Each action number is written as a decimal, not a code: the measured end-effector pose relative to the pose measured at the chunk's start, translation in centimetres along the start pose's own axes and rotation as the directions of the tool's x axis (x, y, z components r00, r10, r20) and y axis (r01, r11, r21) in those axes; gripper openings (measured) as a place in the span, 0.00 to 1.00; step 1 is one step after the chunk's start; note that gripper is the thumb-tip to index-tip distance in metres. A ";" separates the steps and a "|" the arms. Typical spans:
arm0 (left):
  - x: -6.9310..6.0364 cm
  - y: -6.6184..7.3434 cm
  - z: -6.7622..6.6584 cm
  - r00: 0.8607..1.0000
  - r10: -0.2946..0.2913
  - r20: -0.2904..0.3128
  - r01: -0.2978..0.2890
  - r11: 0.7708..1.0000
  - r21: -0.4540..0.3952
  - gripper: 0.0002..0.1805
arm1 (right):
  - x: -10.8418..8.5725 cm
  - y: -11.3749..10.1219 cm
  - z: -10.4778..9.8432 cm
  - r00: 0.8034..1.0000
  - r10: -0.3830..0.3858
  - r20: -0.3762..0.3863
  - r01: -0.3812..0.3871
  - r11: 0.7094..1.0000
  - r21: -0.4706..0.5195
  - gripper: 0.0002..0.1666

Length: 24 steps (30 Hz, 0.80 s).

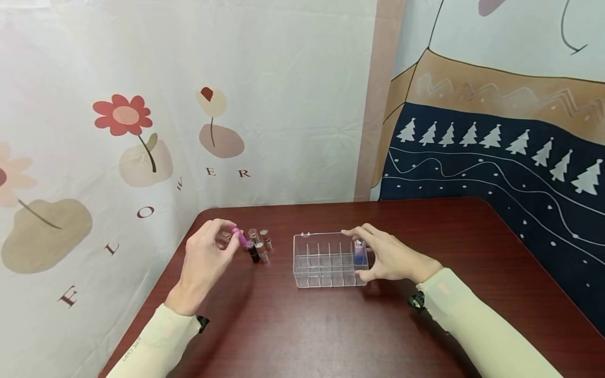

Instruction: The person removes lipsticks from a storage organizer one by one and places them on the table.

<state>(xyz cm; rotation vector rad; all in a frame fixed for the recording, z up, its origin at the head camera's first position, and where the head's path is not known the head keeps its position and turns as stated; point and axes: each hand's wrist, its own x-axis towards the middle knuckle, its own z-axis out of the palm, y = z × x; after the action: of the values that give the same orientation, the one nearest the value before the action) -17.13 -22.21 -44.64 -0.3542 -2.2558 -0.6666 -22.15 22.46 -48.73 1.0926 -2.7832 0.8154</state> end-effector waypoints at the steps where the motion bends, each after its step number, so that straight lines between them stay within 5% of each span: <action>1: 0.0 -0.1 0.0 1.000 -0.006 0.003 0.006 1.000 0.003 0.09 | 0.0 0.0 0.0 1.000 0.004 0.004 -0.004 1.000 0.003 0.62; 24: -0.3 -2.3 0.7 0.995 -0.071 0.070 0.068 0.997 0.048 0.07 | 0.0 0.1 0.2 1.000 0.004 0.008 -0.004 1.000 0.017 0.62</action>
<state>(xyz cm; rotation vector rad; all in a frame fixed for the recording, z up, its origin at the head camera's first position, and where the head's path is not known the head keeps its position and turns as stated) -18.31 -23.74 -46.10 -0.2823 -2.3574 -0.6460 -22.17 22.48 -48.93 1.0959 -2.7914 0.8378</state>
